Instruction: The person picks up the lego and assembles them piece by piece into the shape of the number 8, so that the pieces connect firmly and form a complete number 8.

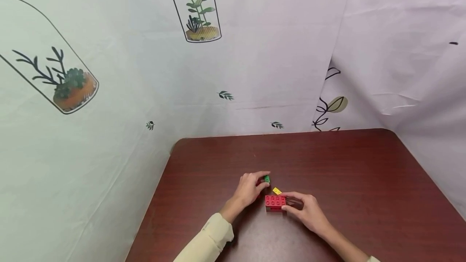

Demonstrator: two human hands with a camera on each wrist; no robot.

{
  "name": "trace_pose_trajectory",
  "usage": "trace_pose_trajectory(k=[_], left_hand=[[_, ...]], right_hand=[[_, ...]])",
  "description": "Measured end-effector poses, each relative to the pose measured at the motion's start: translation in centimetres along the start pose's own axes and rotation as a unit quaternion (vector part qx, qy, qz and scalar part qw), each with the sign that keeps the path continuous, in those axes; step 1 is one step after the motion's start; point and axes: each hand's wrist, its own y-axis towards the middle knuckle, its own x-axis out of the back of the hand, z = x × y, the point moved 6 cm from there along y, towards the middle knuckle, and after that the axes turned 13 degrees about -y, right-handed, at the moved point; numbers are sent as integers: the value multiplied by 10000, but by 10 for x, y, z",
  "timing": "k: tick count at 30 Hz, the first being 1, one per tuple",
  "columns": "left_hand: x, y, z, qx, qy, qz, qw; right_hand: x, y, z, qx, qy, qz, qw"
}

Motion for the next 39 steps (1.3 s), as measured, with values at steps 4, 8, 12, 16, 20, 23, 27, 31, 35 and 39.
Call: trace_pose_trajectory(k=[4,8,12,16,20,23,27,31,35,39], left_hand=[[4,-9,-4,33,-285,18,9996],[7,-17,-9,27,-618,-18,9981],[10,-25,-15,-58,-858,-72,9963],[12,-33,-19,-120,-939,-84,9955],[13,-39,-21,-135,-984,-55,9950],[13,-43,-23,-120,-1027,-23,9946],[13,-47,-24,-37,-1056,30,9944],[13,-51,-24,3,-1102,47,9939],[13,-55,-25,-6,-1259,40,9920],[11,-58,-26,-16,-1474,12,9891]], right_hand=[[0,1,-1,27,24,7,10000],[-1,1,-1,72,91,-2,9999],[-1,1,-2,99,142,-5,9998],[-1,1,-1,128,160,-14,9998],[-1,0,-2,63,136,6,9999],[-1,0,-2,-15,114,35,9999],[-1,0,-2,-59,101,51,9999],[-1,-1,-3,-91,131,76,9998],[-1,-1,-3,-88,155,67,9998],[-1,0,-2,-15,129,20,9999]])
